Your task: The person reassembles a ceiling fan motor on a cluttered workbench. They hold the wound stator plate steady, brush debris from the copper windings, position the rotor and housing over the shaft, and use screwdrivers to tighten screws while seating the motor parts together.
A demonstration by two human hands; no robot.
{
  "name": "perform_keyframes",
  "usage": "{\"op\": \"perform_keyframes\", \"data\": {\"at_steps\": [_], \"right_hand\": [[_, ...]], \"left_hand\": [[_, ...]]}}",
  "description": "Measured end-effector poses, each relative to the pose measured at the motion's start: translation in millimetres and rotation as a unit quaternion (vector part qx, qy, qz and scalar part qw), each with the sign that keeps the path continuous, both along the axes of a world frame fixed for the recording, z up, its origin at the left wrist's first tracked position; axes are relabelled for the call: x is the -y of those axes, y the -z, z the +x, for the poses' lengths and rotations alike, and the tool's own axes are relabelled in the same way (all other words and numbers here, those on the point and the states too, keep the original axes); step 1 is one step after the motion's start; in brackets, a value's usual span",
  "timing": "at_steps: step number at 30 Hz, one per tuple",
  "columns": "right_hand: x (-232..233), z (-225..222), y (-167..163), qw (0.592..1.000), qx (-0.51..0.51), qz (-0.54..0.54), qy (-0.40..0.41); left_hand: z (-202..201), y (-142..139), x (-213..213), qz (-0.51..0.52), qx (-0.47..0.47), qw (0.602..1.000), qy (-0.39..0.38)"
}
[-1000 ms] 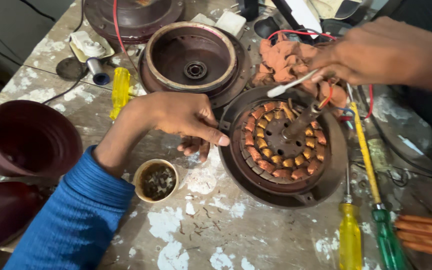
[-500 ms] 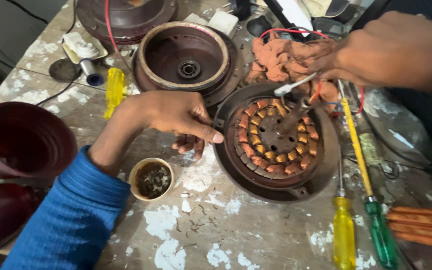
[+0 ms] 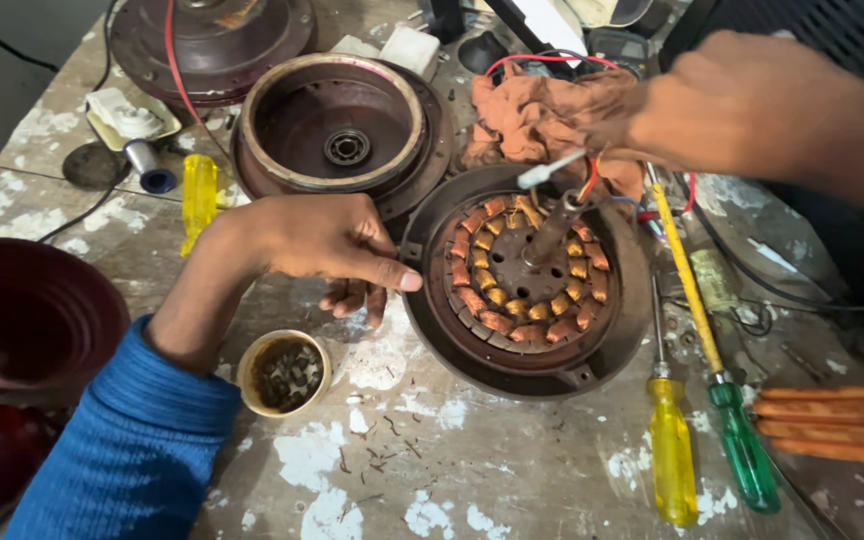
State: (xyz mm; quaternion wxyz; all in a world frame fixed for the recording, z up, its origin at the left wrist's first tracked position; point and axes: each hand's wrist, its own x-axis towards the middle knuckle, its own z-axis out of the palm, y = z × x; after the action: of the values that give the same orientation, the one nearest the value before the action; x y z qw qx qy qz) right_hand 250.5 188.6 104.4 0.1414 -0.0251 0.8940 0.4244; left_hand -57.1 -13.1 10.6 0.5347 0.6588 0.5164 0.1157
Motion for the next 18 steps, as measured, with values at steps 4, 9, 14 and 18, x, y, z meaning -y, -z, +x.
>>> {"op": "perform_keyframes", "data": {"at_steps": [4,9,14,18], "right_hand": [[0,14,0,0.998,0.02,0.024,0.057],[28,-25,2,0.99,0.039,0.13,-0.034],[40,-32,-10,0.991,0.029,0.132,-0.022],[37,-32,-14,0.989,0.099,0.061,0.088]], "left_hand": [[0,-2,0,-0.004,-0.042,0.999,-0.004],[2,-3,0,-0.012,-0.025,1.0,-0.012],[2,-4,1,-0.014,-0.041,0.999,-0.013],[2,-5,1,-0.014,-0.04,0.999,-0.009]]}}
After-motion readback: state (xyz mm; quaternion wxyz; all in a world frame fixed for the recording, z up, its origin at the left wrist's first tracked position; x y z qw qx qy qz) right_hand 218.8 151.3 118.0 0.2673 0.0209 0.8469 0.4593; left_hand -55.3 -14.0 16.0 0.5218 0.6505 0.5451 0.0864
